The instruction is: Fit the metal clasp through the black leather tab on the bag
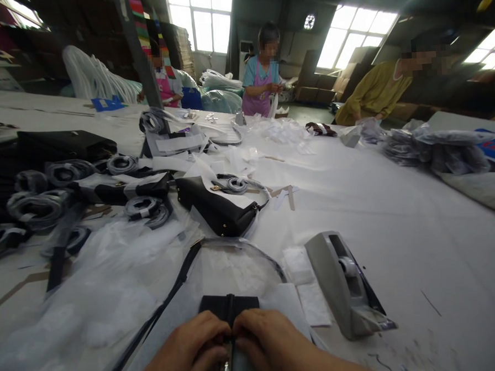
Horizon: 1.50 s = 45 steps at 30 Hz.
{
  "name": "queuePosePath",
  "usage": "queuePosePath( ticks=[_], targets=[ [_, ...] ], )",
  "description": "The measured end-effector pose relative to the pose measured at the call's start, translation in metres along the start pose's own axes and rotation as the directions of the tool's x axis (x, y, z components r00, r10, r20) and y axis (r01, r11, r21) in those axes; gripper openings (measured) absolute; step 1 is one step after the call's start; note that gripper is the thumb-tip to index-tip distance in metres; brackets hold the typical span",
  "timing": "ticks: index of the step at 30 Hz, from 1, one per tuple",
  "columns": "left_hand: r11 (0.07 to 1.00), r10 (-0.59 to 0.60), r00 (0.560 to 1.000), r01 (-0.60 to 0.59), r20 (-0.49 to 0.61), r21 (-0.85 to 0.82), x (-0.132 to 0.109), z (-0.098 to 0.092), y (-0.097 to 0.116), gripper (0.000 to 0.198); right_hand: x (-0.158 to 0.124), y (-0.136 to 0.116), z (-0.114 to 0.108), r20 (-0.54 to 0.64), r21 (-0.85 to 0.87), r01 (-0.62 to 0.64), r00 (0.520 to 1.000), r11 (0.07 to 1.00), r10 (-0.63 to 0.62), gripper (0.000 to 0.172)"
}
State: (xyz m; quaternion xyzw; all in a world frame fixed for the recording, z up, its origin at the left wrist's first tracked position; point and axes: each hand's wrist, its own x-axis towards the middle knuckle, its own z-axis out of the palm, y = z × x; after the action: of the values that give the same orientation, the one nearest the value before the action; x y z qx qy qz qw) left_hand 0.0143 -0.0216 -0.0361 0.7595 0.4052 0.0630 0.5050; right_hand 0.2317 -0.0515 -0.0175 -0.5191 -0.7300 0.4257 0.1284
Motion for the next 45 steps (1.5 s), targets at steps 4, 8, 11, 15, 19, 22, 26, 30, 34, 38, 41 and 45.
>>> queuePosePath(
  ticks=[4, 8, 11, 15, 19, 22, 26, 30, 34, 38, 41, 45],
  targets=[
    [0.997, 0.047, 0.999, -0.046, -0.013, 0.065, 0.001, 0.003, -0.004, 0.024, 0.005, 0.001, 0.001, 0.039, 0.201, -0.123, 0.992, 0.972, 0.117, 0.014],
    [0.991, 0.048, 0.999, -0.047, -0.008, 0.123, 0.004, 0.009, -0.006, 0.022, 0.007, 0.008, 0.006, 0.169, 0.465, -0.260, 0.964, 0.846, 0.204, 0.016],
    [0.988, 0.037, 0.999, -0.035, -0.010, 0.150, 0.006, 0.009, -0.005, 0.025, 0.005, 0.015, 0.015, 0.232, 0.673, -0.335, 0.942, 0.659, 0.242, 0.023],
    [0.990, 0.023, 1.000, -0.021, -0.013, 0.141, 0.008, 0.006, -0.004, 0.024, 0.004, 0.024, 0.028, 0.249, 0.819, -0.311, 0.950, 0.483, 0.189, 0.045],
    [0.994, -0.015, 1.000, 0.016, -0.008, 0.106, 0.012, 0.000, 0.004, 0.022, 0.002, 0.033, 0.038, 0.237, 0.861, -0.271, 0.963, 0.431, 0.131, 0.059],
    [0.990, -0.136, 0.990, 0.134, 0.048, 0.047, 0.019, -0.004, 0.015, 0.022, -0.001, 0.035, 0.040, 0.200, 0.868, -0.220, 0.975, 0.444, 0.092, 0.063],
    [0.943, -0.224, 0.969, 0.188, 0.105, 0.273, 0.031, -0.002, 0.020, 0.020, -0.004, 0.031, 0.035, 0.181, 0.841, -0.195, 0.981, 0.505, 0.077, 0.061],
    [0.839, -0.102, 0.988, 0.025, 0.112, 0.543, 0.028, 0.004, 0.012, 0.027, -0.005, 0.028, 0.030, 0.183, 0.835, -0.182, 0.982, 0.519, 0.050, 0.061],
    [0.915, -0.023, 0.991, -0.033, 0.133, 0.402, 0.013, -0.002, 0.006, 0.021, -0.008, 0.030, 0.031, 0.150, 0.848, -0.141, 0.988, 0.510, 0.024, 0.058],
    [0.989, 0.087, 0.990, -0.100, 0.115, 0.113, 0.000, -0.016, 0.008, 0.014, -0.008, 0.028, 0.031, 0.118, 0.858, -0.089, 0.993, 0.507, -0.026, 0.052],
    [0.990, 0.142, 0.986, -0.143, 0.086, 0.011, -0.005, -0.022, 0.010, 0.021, -0.007, 0.025, 0.030, 0.119, 0.867, -0.087, 0.992, 0.492, -0.034, 0.051],
    [0.988, 0.156, 0.987, -0.155, 0.047, -0.012, -0.005, -0.019, 0.007, 0.020, -0.007, 0.021, 0.026, 0.092, 0.865, -0.078, 0.996, 0.496, -0.003, 0.054]
  ],
)
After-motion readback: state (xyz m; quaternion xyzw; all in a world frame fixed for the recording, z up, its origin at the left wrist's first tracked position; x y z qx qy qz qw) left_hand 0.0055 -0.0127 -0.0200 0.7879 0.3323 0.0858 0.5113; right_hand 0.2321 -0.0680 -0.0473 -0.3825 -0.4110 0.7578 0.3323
